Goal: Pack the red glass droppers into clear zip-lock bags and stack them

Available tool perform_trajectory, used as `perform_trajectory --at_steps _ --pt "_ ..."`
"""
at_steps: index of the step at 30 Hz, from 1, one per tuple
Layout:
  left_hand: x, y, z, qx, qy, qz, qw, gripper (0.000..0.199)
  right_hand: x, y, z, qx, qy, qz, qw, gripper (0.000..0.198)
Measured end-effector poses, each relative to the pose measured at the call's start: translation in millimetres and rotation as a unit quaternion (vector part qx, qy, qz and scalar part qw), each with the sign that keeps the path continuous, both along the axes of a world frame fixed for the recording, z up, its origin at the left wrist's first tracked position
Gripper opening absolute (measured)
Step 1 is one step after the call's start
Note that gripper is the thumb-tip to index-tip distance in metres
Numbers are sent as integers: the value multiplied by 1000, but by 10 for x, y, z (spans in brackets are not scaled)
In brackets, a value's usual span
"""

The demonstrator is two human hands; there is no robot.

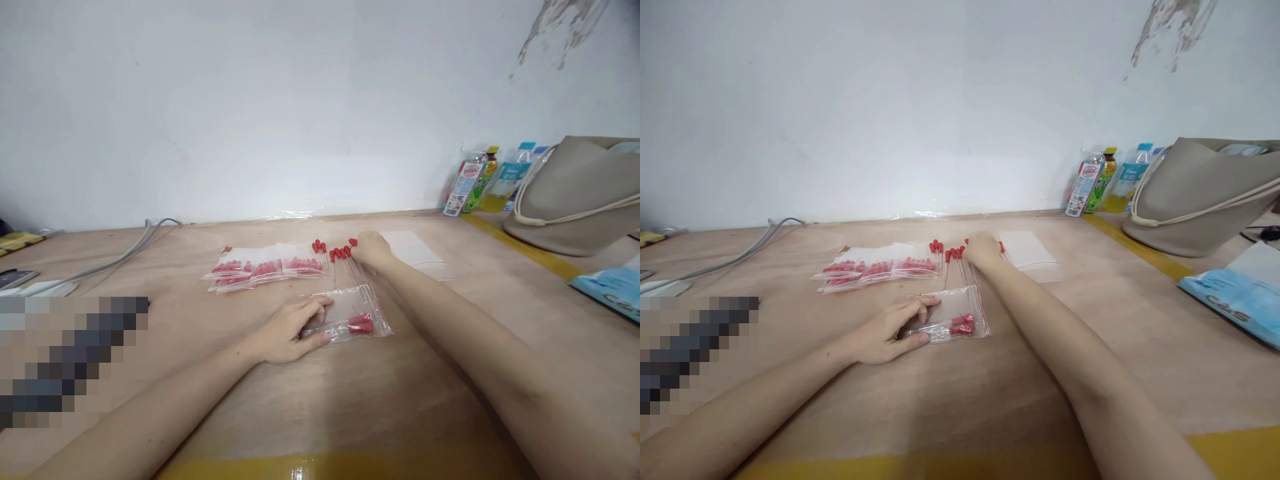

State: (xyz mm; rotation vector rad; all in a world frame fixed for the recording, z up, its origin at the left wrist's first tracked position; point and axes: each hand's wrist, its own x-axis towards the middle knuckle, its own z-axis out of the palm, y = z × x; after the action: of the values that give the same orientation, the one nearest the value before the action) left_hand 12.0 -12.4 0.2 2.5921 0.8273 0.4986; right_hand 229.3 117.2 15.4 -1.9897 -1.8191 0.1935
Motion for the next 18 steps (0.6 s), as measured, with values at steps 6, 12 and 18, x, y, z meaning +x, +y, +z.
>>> perform_trajectory --at_steps 6,12,18 --pt "-18 14 -27 4 -3 -2 1000 20 21 -10 -6 33 67 3 997 17" --pt "-18 25 -25 10 7 -12 1000 36 341 -202 -17 86 234 30 968 30" --pt "-24 37 -56 19 16 -2 1000 50 625 -832 -222 85 503 64 858 67"
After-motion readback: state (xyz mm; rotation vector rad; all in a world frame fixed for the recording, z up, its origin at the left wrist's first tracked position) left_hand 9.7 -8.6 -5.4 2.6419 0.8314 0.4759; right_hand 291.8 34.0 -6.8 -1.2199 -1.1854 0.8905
